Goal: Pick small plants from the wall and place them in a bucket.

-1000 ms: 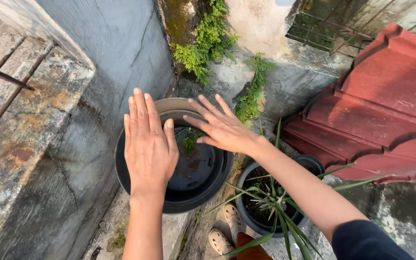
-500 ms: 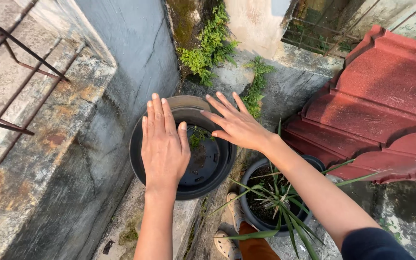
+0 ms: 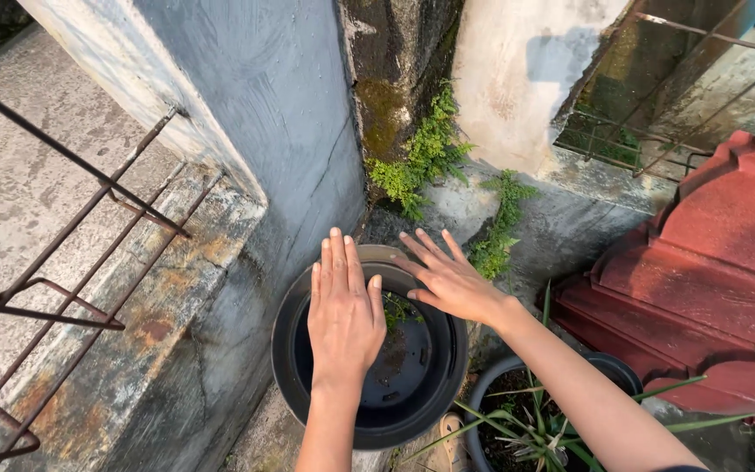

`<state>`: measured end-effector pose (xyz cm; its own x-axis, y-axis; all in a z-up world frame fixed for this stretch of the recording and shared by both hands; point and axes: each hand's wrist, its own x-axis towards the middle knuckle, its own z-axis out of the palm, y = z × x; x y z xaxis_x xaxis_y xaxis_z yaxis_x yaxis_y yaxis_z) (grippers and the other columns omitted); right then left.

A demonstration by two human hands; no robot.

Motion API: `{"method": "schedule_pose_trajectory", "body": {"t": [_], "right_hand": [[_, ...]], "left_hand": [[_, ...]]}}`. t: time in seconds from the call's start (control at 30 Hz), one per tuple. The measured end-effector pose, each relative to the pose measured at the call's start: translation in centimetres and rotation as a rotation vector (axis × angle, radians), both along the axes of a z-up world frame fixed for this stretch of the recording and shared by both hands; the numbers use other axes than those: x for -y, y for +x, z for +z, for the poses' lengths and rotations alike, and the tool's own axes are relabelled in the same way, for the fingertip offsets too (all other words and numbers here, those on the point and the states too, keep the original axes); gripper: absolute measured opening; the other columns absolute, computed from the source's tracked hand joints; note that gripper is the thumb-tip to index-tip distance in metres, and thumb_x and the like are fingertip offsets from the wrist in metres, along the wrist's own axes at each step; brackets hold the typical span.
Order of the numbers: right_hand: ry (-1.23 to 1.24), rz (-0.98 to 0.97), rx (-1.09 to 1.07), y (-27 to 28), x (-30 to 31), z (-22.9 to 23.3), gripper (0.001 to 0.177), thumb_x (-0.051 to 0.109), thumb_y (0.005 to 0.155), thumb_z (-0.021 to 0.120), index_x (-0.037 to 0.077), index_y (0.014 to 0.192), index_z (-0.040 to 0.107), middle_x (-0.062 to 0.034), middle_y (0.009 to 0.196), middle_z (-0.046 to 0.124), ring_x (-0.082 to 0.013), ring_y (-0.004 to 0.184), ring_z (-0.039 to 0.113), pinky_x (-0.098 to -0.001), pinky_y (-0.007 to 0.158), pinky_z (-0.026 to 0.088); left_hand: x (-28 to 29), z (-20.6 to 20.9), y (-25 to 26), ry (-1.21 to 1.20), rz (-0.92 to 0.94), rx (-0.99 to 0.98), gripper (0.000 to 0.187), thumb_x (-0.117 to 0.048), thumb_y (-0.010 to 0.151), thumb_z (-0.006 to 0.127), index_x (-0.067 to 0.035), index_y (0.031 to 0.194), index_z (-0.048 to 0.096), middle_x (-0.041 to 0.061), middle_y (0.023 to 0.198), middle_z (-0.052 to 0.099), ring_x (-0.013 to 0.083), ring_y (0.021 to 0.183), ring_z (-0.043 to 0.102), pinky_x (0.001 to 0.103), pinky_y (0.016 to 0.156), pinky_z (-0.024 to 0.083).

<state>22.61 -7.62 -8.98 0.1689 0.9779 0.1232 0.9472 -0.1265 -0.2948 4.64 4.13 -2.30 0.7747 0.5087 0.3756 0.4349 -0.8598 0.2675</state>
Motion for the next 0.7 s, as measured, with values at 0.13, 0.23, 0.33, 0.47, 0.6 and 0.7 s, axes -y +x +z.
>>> {"method": "schedule_pose_trajectory", "body": {"t": [0.13,0.23,0.33,0.47,0.6,0.7], "right_hand": [[-0.023,-0.004,0.009,3.1,-2.2,-1.4,0.069,0.036,0.090,0.070,0.018,0.151,0.045,-0.0125,0.166,0.024,-0.0337,0.155,0.016,-0.0612,0.122,0.007],[-0.048,-0.016,0.023,5.9,-5.0,-2.6,0.066,0.032,0.090,0.070,0.019,0.151,0.046,-0.0105,0.166,0.026,-0.0326,0.155,0.017,-0.0608,0.123,0.007],[-0.022,-0.014,0.062,8.7,-8.5,-4.7,0.066,0.030,0.089,0.072,0.018,0.149,0.048,-0.0114,0.163,0.030,-0.0350,0.152,0.023,-0.0602,0.122,0.012],[0.069,-0.012,0.418,12.0,-13.9,-9.6,0.052,0.021,0.091,0.066,0.008,0.141,0.058,-0.0119,0.153,0.048,-0.0298,0.133,0.048,-0.0447,0.106,0.040],[0.207,0.017,0.833,14.4,-18.8,-12.2,0.038,0.018,0.092,0.060,0.002,0.125,0.070,-0.0128,0.143,0.059,-0.0223,0.109,0.058,-0.0311,0.086,0.048],[0.229,0.017,0.956,15.5,-20.9,-12.9,0.034,0.021,0.087,0.062,0.003,0.112,0.075,-0.0077,0.130,0.064,-0.0189,0.099,0.056,-0.0289,0.081,0.047]], "left_hand": [[-1.1,-1.2,2.5,-0.018,0.008,-0.006,0.062,-0.030,0.104,0.045,0.008,0.152,0.036,0.023,0.165,0.028,0.0362,0.152,0.029,0.047,0.121,0.026],[-2.2,-1.6,4.4,-0.013,0.013,-0.005,0.063,-0.029,0.104,0.044,0.008,0.153,0.034,0.023,0.165,0.027,0.0361,0.152,0.028,0.047,0.121,0.025],[-3.1,-2.4,6.0,-0.022,0.028,-0.013,0.063,-0.030,0.104,0.044,0.008,0.153,0.033,0.023,0.165,0.027,0.0359,0.152,0.028,0.047,0.121,0.025],[-3.8,-3.4,7.3,-0.027,0.018,0.003,0.064,-0.030,0.104,0.044,0.008,0.154,0.033,0.024,0.165,0.026,0.0362,0.153,0.028,0.047,0.122,0.024],[-4.4,-4.5,8.1,-0.027,0.010,0.007,0.064,-0.031,0.104,0.044,0.008,0.154,0.033,0.025,0.165,0.026,0.0360,0.152,0.028,0.047,0.121,0.024],[-4.8,-5.3,8.5,-0.022,0.009,0.004,0.064,-0.031,0.104,0.044,0.008,0.154,0.033,0.025,0.165,0.027,0.0355,0.152,0.029,0.047,0.121,0.024]]}}
